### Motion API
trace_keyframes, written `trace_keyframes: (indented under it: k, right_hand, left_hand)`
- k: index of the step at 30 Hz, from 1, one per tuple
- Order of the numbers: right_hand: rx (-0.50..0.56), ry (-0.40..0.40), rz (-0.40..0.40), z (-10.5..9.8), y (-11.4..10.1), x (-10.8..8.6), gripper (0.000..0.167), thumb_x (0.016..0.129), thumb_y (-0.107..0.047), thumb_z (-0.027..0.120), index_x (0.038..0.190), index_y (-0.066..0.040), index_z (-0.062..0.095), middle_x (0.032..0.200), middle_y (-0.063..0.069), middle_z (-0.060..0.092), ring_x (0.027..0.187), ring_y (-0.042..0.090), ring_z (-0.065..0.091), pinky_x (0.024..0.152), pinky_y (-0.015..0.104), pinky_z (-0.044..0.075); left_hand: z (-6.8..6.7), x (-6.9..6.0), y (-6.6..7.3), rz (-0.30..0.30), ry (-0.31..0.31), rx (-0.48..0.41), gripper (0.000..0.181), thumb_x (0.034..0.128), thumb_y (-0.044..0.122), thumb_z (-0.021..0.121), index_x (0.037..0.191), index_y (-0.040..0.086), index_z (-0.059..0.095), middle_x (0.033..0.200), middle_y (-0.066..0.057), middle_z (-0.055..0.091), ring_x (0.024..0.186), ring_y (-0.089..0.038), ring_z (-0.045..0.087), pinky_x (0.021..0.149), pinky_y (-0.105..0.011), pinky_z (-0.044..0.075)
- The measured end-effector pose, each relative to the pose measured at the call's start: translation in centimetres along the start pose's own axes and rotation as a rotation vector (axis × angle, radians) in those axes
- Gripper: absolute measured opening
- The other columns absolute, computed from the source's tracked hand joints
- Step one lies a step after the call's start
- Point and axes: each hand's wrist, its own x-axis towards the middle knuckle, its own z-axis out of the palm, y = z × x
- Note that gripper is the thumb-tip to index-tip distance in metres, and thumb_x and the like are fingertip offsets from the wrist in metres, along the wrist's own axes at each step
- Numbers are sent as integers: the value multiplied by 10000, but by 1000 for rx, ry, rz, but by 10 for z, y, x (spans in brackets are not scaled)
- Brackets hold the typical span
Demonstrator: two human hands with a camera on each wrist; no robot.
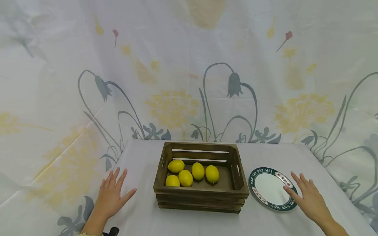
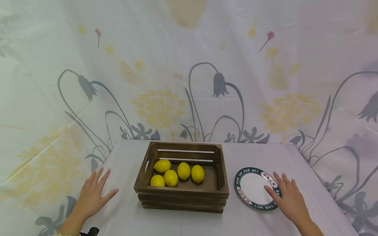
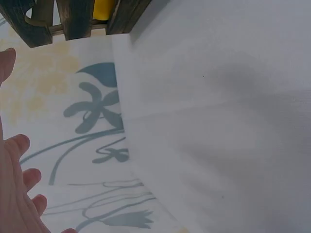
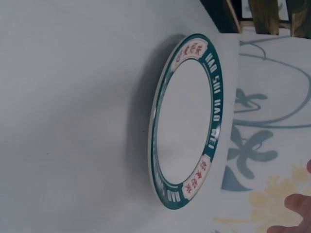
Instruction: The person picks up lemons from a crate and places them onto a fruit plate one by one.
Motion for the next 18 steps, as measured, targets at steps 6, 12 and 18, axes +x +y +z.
trace_keyframes:
  k: [6, 12, 18]
  right_hand:
    - [108, -19, 22, -7, -7, 6, 709, 974, -404, 431, 1455, 38, 154, 1396, 420, 118, 1240, 619, 95, 880, 758, 145]
    - [147, -20, 73, -12, -17, 11, 736, 970, -431, 422, 1438, 73, 159, 1358, 428, 207, 1205, 609, 201, 884, 723, 209]
    - [164, -9, 104, -15, -26, 16, 757, 956, -448, 449, 1429, 81, 184, 1353, 420, 234, 1189, 611, 226, 881, 723, 231]
  left_hand:
    - [-4, 8, 6, 33, 45, -58, 790, 827, 450, 652, 1399, -10, 361, 1394, -283, 313, 1275, -482, 233, 964, -647, 246]
    - [-7, 16, 13, 54, 71, -153, 758, 838, 365, 672, 1400, -24, 344, 1358, -271, 362, 1240, -460, 301, 965, -627, 265]
    - [-10, 21, 27, 43, 46, -230, 809, 841, 340, 679, 1423, -33, 259, 1376, -275, 337, 1250, -442, 299, 970, -607, 287]
